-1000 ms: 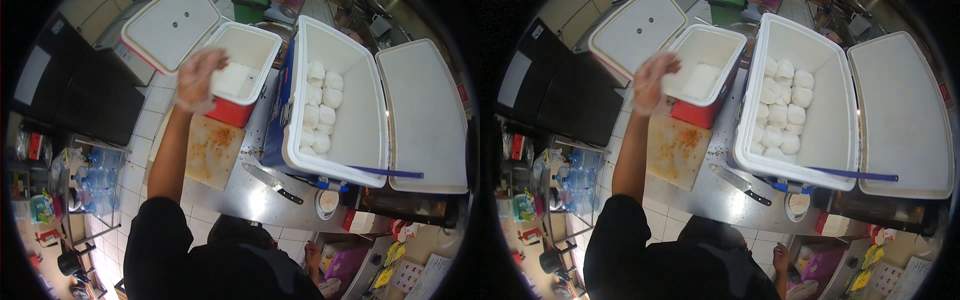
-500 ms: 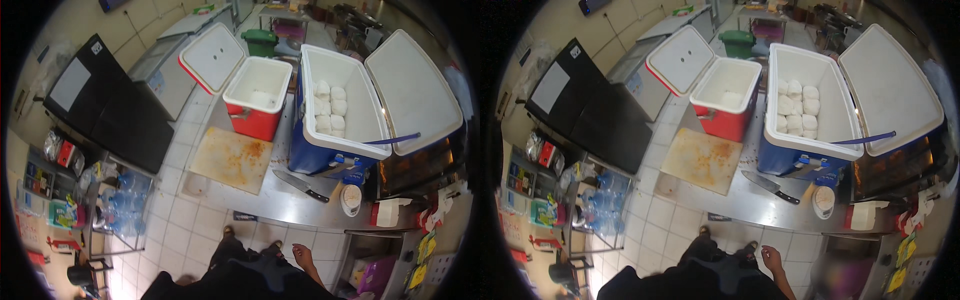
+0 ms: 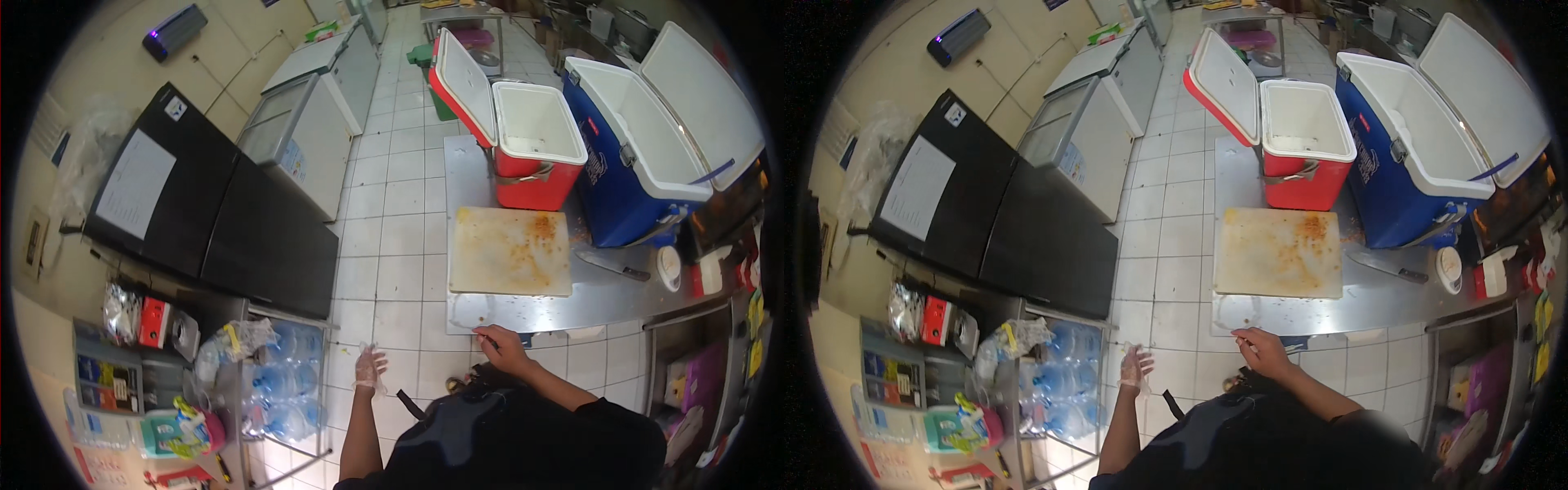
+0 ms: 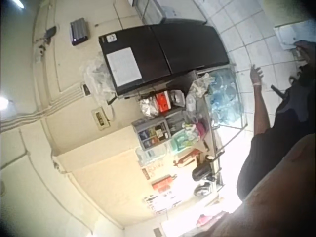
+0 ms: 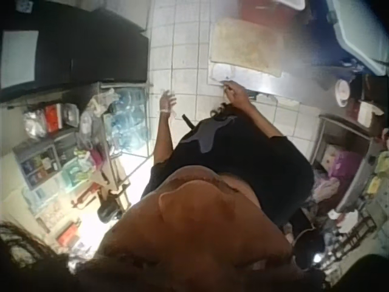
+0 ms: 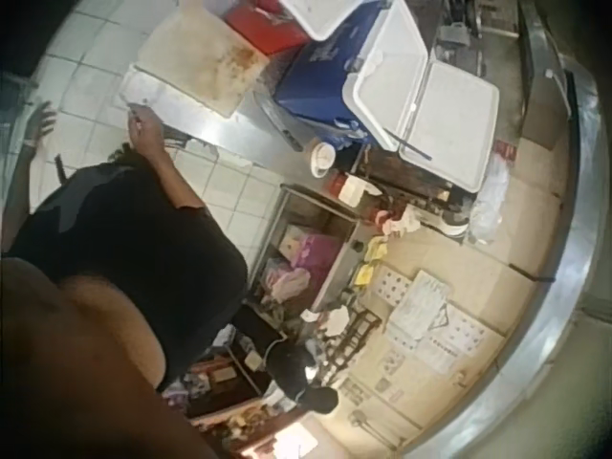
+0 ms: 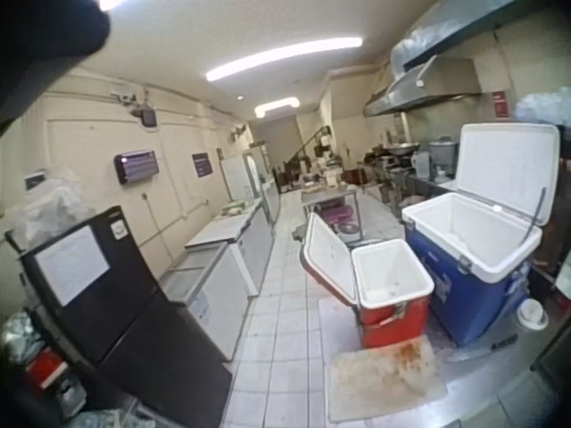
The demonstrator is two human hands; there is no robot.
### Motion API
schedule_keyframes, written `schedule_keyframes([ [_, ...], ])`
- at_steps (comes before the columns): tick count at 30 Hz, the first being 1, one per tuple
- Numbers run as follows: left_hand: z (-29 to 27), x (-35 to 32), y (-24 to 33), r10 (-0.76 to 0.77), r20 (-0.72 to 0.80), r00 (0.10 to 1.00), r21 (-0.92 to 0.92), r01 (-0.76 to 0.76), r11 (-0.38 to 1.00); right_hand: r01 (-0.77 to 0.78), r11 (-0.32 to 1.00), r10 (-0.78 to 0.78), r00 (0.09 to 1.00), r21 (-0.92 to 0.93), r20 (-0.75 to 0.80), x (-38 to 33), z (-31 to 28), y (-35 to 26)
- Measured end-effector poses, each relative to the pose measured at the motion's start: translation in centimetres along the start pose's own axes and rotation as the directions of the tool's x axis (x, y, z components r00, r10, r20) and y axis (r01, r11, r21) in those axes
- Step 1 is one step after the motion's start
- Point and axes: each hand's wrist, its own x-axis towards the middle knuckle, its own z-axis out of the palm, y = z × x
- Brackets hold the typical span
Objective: The person prepares takeout meals by cutting and placing fried chicken into food boxes with rice, scooping scrambled eggs into the boxes, and adding packaged sides and sauces. The person then checks order receipts and prepares additional food boxes with rice and chicken from a display warmer.
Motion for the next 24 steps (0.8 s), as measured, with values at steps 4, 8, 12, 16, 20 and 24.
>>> schedule_keyframes([
  [4, 2.4, 1.1, 9.8, 0.123, 0.145, 0.982, -0.057, -0.116, 0.992, -0.035, 0.999, 0.033, 0.994, -0.013, -0.099, 2.7, 3.1, -0.5],
  [8, 2.7, 10.3, 13.7, 0.091, 0.192, 0.977, 0.039, -0.1, 0.994, -0.119, 0.987, 0.1, 0.981, -0.107, -0.165, 6.3, 4.6, 1.2],
  [12, -11.5, 24.1, 7.9, 0.546, 0.764, 0.344, 0.553, -0.784, -0.28, -0.127, 0.991, 0.135, 0.94, 0.046, -0.313, 14.7, 8.9, 3.5],
  [16, -13.6, 25.7, 11.9, -0.194, 0.499, 0.844, 0.8, -0.535, -0.272, -0.23, 0.973, 0.22, 0.89, 0.025, -0.399, 24.0, 10.7, 4.8],
  [20, -23.6, 26.1, 10.4, -0.402, -0.069, 0.913, 0.257, 0.405, 0.877, 0.041, 0.997, -0.019, 0.954, 0.067, -0.298, 37.5, 14.3, 2.5],
  [24, -26.6, 28.3, 11.7, -0.378, 0.1, 0.92, -0.021, 0.382, 0.924, 0.146, 0.984, -0.126, 0.977, 0.104, -0.173, 48.9, 17.1, 1.1],
])
